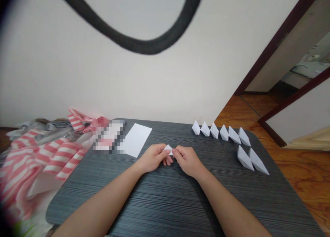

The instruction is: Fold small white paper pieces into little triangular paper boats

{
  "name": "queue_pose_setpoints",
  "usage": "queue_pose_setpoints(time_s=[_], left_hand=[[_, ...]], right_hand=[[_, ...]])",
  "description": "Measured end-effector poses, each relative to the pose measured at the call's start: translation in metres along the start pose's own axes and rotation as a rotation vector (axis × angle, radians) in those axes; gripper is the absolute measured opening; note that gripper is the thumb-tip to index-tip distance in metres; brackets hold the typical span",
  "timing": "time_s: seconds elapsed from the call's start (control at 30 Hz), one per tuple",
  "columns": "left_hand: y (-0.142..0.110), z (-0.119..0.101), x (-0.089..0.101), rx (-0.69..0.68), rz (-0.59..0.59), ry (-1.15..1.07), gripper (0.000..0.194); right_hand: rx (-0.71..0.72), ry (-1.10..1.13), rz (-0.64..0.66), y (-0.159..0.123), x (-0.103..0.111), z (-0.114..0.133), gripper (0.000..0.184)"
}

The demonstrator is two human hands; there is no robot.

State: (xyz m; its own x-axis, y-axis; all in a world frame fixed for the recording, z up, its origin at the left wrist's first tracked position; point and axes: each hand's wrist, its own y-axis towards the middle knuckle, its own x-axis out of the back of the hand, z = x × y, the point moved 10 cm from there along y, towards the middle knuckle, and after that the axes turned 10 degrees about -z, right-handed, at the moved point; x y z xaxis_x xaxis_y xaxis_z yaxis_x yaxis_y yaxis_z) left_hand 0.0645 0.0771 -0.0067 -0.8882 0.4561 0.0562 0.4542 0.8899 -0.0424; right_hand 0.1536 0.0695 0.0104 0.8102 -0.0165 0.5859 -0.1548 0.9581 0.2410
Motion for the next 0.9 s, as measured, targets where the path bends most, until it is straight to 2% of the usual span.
queue_pose_setpoints(time_s=[0.17, 0.37, 0.53, 0.9], left_hand=[[0.0008, -0.0007, 0.0015, -0.025, -0.02, 0.045, 0.033], [0.0022, 0.001, 0.0009, -0.027, -0.01, 0.048, 0.032], [0.0013, 0.0011, -0.0016, -0.013, 0.022, 0.04, 0.034], [-0.0012, 0.0014, -0.0009, 0.014, 0.024, 0.027, 0.033]], right_hand=[[0.026, 0.029, 0.066, -0.0014, -0.0056, 0.005, 0.026], [0.036, 0.011, 0.03, 0.0007, -0.0007, 0.0083, 0.027], [-0.007, 0.042, 0.009, 0.0001, 0.001, 0.0017, 0.028], [-0.006, 0.052, 0.031, 0.0001, -0.0024, 0.0036, 0.027]])
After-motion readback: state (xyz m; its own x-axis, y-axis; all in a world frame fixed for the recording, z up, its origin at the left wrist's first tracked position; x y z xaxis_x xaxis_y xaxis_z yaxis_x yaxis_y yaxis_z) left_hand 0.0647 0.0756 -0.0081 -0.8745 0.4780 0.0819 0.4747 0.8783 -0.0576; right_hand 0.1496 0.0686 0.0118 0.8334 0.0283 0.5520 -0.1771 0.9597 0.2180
